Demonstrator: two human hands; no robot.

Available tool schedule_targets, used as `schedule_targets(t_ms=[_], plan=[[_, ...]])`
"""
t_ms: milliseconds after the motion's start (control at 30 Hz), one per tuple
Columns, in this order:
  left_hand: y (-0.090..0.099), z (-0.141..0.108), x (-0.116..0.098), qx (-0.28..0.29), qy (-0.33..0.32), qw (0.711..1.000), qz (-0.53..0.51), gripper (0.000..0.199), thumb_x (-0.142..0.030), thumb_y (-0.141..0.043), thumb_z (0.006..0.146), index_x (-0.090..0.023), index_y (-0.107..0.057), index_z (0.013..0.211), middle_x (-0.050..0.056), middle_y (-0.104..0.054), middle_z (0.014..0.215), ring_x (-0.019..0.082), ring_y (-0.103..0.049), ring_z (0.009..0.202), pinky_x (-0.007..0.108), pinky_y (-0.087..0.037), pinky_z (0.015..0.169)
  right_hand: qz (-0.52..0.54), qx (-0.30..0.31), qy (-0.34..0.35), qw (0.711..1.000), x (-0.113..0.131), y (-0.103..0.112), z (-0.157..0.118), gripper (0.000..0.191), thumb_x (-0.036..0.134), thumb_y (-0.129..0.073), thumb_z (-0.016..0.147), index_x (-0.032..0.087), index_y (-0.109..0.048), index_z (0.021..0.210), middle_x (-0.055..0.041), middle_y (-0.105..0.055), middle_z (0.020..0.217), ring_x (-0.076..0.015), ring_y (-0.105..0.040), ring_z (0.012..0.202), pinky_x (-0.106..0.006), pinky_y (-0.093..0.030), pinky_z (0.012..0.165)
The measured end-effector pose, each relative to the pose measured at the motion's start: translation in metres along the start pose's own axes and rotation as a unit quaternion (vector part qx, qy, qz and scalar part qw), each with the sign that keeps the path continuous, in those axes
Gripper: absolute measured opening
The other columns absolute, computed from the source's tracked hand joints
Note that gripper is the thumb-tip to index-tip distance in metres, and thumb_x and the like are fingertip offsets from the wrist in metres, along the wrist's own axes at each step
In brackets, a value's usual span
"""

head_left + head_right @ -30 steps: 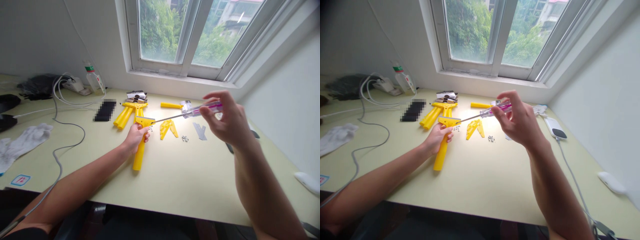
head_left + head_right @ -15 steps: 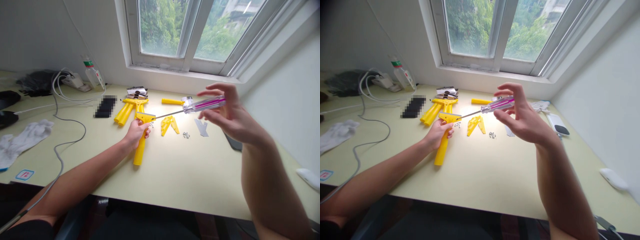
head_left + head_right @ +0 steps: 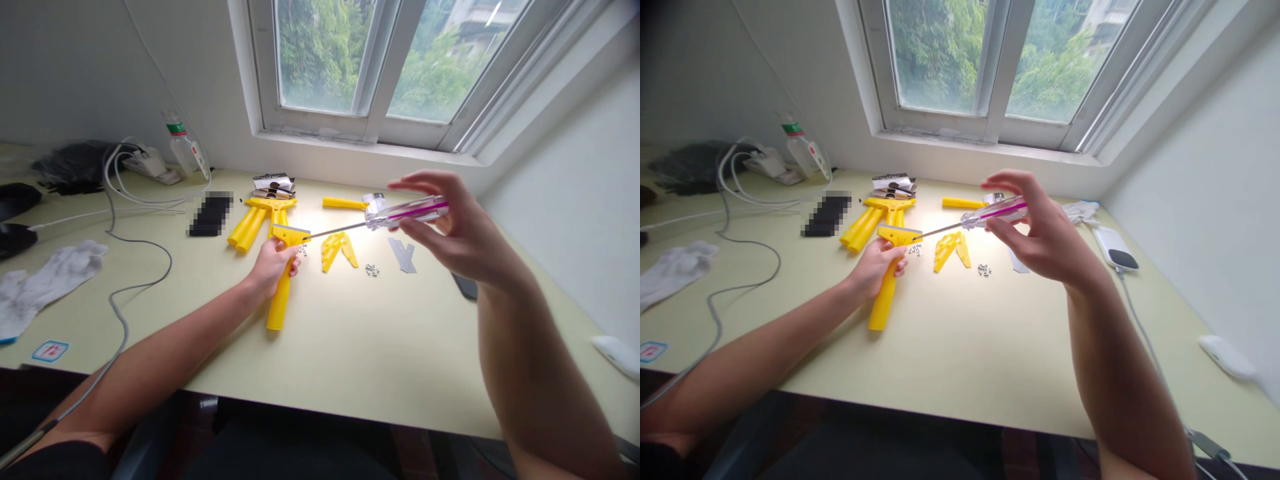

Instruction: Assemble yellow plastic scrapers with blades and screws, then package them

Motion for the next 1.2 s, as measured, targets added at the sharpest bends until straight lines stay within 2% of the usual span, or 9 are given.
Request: schedule_targets(t_ms=[133, 300, 433, 567, 667, 733, 833, 967, 1200], plan=[[-0.004, -0.003, -0.001, 0.016, 0.006, 1.000, 0.007, 0.030, -0.014, -0.070, 0.068, -0.018, -0.046, 0.084, -0.004, -0.050, 0.074, 0.006, -0.048, 0.046, 0.019, -0.032, 0.038, -0.017, -0.089, -0.005, 0.996, 0.006, 0.009, 0.000, 0.023, 0.045, -0.068, 0.081, 0.027, -0.059, 0.090, -0.0012, -0.066, 0.074, -0.0185, -0.063, 0.058, -0.036, -0.053, 0.056], [0.006, 0.004, -0.019, -0.037, -0.069, 0.997, 0.010, 0.025, -0.012, -0.066, 0.070, -0.018, -0.046, 0.083, -0.003, -0.051, 0.074, 0.005, -0.049, 0.045, 0.018, -0.032, 0.038, 0.128, -0.185, -0.016, 0.974, -0.006, 0.025, 0.000, 0.022, 0.044, -0.068, 0.081, 0.027, -0.054, 0.082, 0.0000, -0.058, 0.067, -0.0144, -0.055, 0.046, -0.032, -0.045, 0.041], [0.021, 0.012, -0.034, -0.084, -0.109, 0.990, -0.024, 0.022, -0.013, -0.063, 0.072, -0.019, -0.046, 0.085, -0.005, -0.050, 0.064, 0.008, -0.051, 0.045, 0.020, -0.040, 0.042, 0.177, 0.087, -0.113, 0.974, -0.023, -0.011, 0.005, 0.029, 0.045, -0.068, 0.081, 0.024, -0.050, 0.088, -0.0006, -0.065, 0.065, -0.0182, -0.065, 0.056, -0.032, -0.050, 0.050], [0.020, 0.012, -0.043, -0.053, -0.094, 0.994, -0.035, 0.025, -0.018, -0.066, 0.072, -0.018, -0.049, 0.090, -0.004, -0.054, 0.059, 0.010, -0.055, 0.048, 0.021, -0.045, 0.046, 0.152, 0.354, -0.143, 0.911, -0.023, -0.065, -0.008, 0.032, 0.048, -0.061, 0.085, 0.022, -0.047, 0.098, -0.0040, -0.072, 0.083, -0.0185, -0.068, 0.070, -0.031, -0.050, 0.059], [0.013, 0.008, -0.043, -0.024, -0.101, 0.994, -0.020, 0.024, -0.021, -0.066, 0.072, -0.017, -0.051, 0.090, -0.003, -0.056, 0.057, 0.011, -0.056, 0.048, 0.020, -0.045, 0.046, 0.060, 0.475, -0.121, 0.870, -0.023, -0.097, -0.023, 0.032, 0.043, -0.060, 0.084, 0.022, -0.051, 0.105, -0.0059, -0.072, 0.093, -0.0180, -0.067, 0.073, -0.031, -0.049, 0.063], [0.010, 0.006, -0.038, -0.012, -0.103, 0.994, -0.019, 0.024, -0.022, -0.067, 0.072, -0.016, -0.052, 0.090, -0.003, -0.056, 0.056, 0.012, -0.057, 0.049, 0.021, -0.046, 0.046, -0.019, 0.497, -0.094, 0.863, -0.023, -0.111, -0.031, 0.027, 0.042, -0.062, 0.081, 0.022, -0.057, 0.099, -0.0078, -0.071, 0.097, -0.0201, -0.065, 0.078, -0.030, -0.047, 0.062], [0.012, 0.006, -0.025, -0.002, -0.072, 0.997, -0.019, 0.024, -0.025, -0.068, 0.074, -0.016, -0.052, 0.089, -0.002, -0.057, 0.055, 0.013, -0.058, 0.049, 0.022, -0.047, 0.045, -0.099, 0.503, -0.059, 0.856, -0.012, -0.122, -0.041, 0.022, 0.039, -0.061, 0.080, 0.022, -0.059, 0.094, -0.0078, -0.070, 0.091, -0.0221, -0.064, 0.077, -0.030, -0.043, 0.058], [0.023, 0.011, -0.022, 0.011, -0.037, 0.999, -0.021, 0.024, -0.026, -0.069, 0.075, -0.015, -0.051, 0.088, -0.001, -0.058, 0.055, 0.012, -0.056, 0.046, 0.021, -0.046, 0.044, -0.179, 0.387, -0.006, 0.904, 0.016, -0.133, -0.024, 0.013, 0.031, -0.054, 0.088, 0.021, -0.061, 0.091, -0.0065, -0.071, 0.090, -0.0221, -0.064, 0.083, -0.031, -0.041, 0.063], [0.042, 0.018, -0.032, 0.022, -0.008, 0.996, -0.084, 0.028, -0.023, -0.071, 0.073, -0.016, -0.051, 0.091, -0.004, -0.057, 0.062, 0.010, -0.056, 0.050, 0.019, -0.045, 0.045, -0.232, 0.287, -0.098, 0.924, 0.010, -0.195, 0.012, 0.026, 0.035, -0.049, 0.094, 0.017, -0.067, 0.090, -0.0102, -0.073, 0.090, -0.0238, -0.068, 0.082, -0.030, -0.041, 0.063]])
Point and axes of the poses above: each hand's wrist, its own z-axis towards the middle knuckle, its own y-axis out of the back of the hand, x = y × z, the point moved 6 cm from there along z, towards the middle knuckle
